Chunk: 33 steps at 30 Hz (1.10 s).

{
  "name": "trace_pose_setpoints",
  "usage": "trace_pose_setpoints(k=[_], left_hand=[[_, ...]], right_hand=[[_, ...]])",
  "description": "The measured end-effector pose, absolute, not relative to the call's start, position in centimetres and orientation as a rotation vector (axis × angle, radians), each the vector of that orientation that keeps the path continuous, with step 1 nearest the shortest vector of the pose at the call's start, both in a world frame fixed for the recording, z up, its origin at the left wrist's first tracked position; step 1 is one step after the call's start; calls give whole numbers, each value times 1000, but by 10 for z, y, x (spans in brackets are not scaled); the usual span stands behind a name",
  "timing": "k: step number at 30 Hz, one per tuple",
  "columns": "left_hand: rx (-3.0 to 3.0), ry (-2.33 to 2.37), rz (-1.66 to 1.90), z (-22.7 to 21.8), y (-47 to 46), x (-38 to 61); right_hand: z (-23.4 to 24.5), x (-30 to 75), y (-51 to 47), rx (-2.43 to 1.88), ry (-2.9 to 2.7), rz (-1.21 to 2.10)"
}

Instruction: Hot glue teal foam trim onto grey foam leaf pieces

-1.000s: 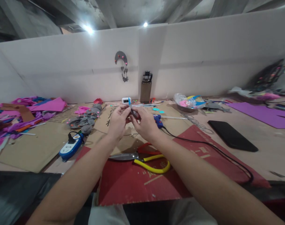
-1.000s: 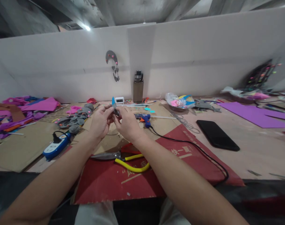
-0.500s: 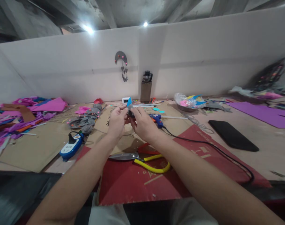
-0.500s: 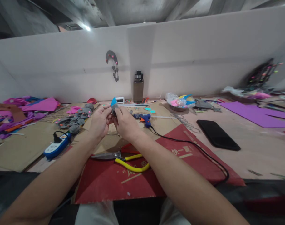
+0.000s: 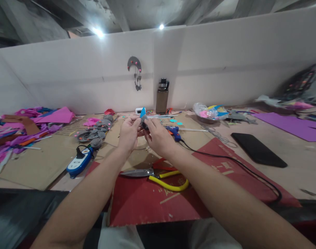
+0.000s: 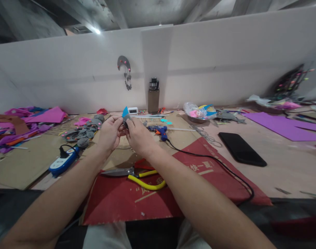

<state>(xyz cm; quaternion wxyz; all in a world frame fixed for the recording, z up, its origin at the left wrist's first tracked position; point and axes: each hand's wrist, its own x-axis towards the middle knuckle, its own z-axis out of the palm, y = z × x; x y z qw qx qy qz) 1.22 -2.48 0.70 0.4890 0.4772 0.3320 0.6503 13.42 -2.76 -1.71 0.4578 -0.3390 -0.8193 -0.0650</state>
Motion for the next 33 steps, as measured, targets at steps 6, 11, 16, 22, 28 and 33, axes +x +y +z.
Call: trace_pose_setpoints(k=[6, 11, 16, 22, 28, 33], left_hand=[[1147, 824, 1630, 7, -18, 6], [1113, 846, 1767, 7, -2, -11], [1037, 867, 1855, 7, 11, -29], [1004, 839, 1852, 6, 15, -36], [992, 814, 1859, 6, 16, -36], [976, 805, 1864, 5, 16, -35]], right_hand=[[-19, 133, -28, -856, -1985, -36], [-17, 133, -27, -936, -1934, 154], [-4, 148, -23, -1087, -2167, 311], [3, 199, 0, -1857, -1912, 38], [-29, 216, 23, -2156, -2090, 159], [-49, 207, 32, -2131, -2009, 228]])
